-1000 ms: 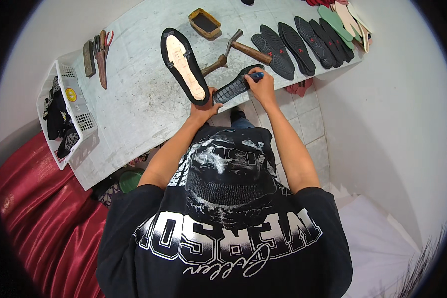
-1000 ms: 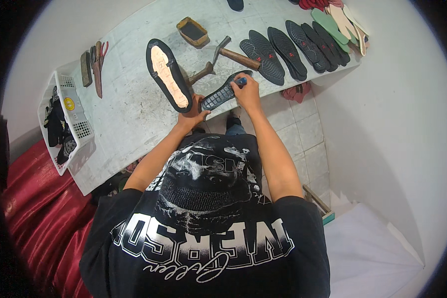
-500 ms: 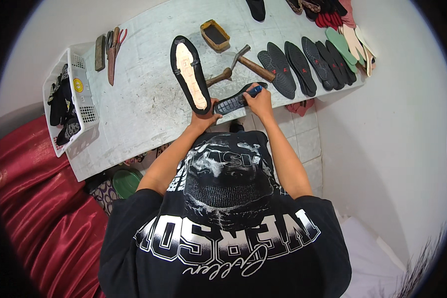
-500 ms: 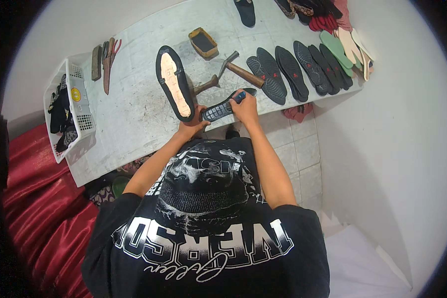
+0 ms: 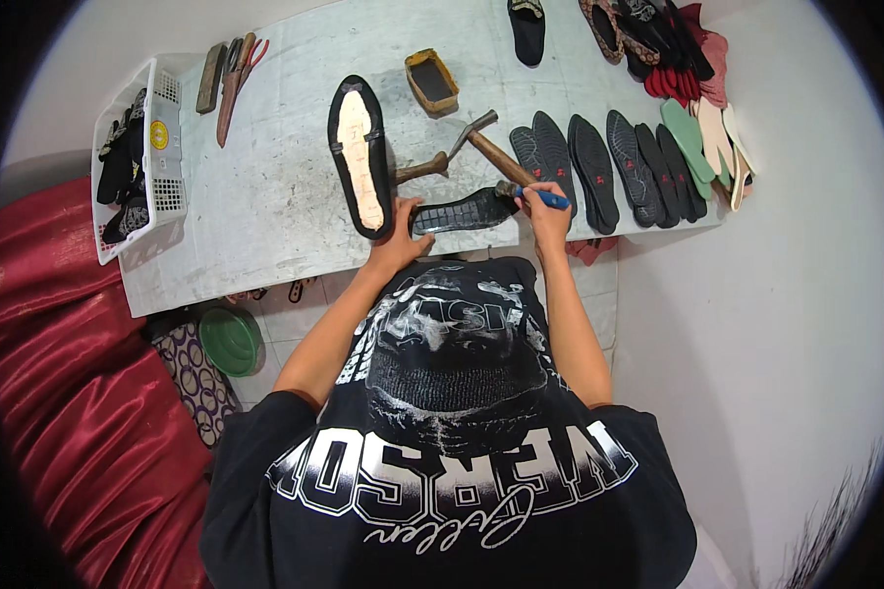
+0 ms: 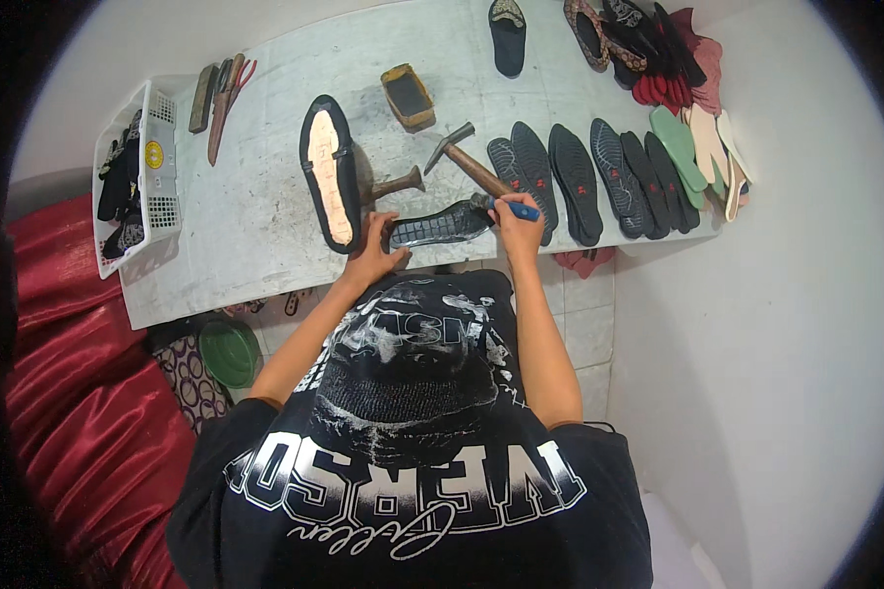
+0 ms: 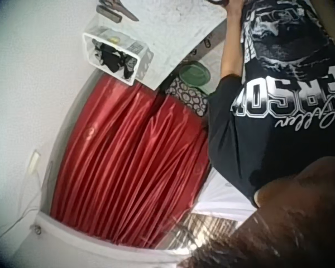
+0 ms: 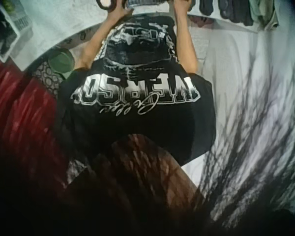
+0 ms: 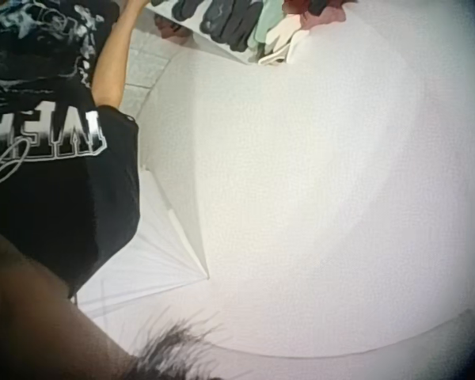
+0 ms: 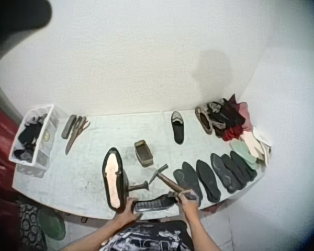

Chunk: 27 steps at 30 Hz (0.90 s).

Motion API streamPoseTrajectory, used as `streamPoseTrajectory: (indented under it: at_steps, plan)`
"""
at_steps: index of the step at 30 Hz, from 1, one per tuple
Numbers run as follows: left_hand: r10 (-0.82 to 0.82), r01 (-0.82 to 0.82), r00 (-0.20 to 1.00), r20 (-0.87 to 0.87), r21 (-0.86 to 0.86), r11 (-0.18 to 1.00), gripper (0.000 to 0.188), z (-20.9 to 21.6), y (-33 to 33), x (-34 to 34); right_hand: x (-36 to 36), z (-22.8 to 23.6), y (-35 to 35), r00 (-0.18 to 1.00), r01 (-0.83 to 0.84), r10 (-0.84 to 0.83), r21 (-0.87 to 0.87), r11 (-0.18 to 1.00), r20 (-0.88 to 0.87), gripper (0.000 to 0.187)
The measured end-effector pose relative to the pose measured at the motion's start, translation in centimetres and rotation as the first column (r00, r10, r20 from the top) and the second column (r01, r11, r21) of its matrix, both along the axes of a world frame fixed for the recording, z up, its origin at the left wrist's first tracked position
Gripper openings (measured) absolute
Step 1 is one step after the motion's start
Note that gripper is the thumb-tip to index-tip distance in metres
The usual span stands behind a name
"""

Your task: Assembling and finishing a shoe by applying glue and hammering the sole and heel.

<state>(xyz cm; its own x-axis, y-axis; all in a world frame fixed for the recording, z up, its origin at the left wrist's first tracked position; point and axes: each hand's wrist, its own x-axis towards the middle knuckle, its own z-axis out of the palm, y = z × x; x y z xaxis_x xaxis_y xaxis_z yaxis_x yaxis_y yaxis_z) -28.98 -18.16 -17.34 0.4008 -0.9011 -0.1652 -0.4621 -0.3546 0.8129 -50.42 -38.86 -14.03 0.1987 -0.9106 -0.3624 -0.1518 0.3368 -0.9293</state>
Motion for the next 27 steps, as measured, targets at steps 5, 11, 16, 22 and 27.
streamPoseTrajectory:
  at_steps: [5, 11, 16, 22, 27]
  plan:
    - [-0.037, 0.026, 0.999, -0.038, -0.249, 0.968, 0.044, 6.4, -3.9, -3.1, 4.1, 2.8, -3.7, 0.912, -0.036, -0.064, 0.235, 0.971, 0.405, 0.008]
    - [0.295, -0.287, 0.955, -0.036, -0.365, 0.886, 0.057, 7.4, -12.8, -1.4, 12.3, 3.4, -8.6, 0.868, -0.134, -0.042, 0.314, 0.94, 0.495, 0.027]
    - [0.384, -0.381, 0.922, -0.05, -0.295, 0.876, 0.068, 2.7, -17.2, 2.5, 16.8, 1.8, -9.5, 0.883, -0.246, 0.066, 0.338, 0.908, 0.465, 0.038]
    - [0.35, -0.364, 0.927, -0.136, -0.097, 0.926, 0.073, 2.0, -18.0, 3.8, 16.1, 1.5, -9.5, 0.867, -0.368, 0.155, 0.399, 0.84, 0.473, 0.051]
    - [0.314, -0.328, 0.938, -0.145, -0.091, 0.94, 0.071, 4.5, -16.7, 1.6, 12.0, 2.6, -9.7, 0.834, -0.396, 0.18, 0.339, 0.853, 0.521, 0.062]
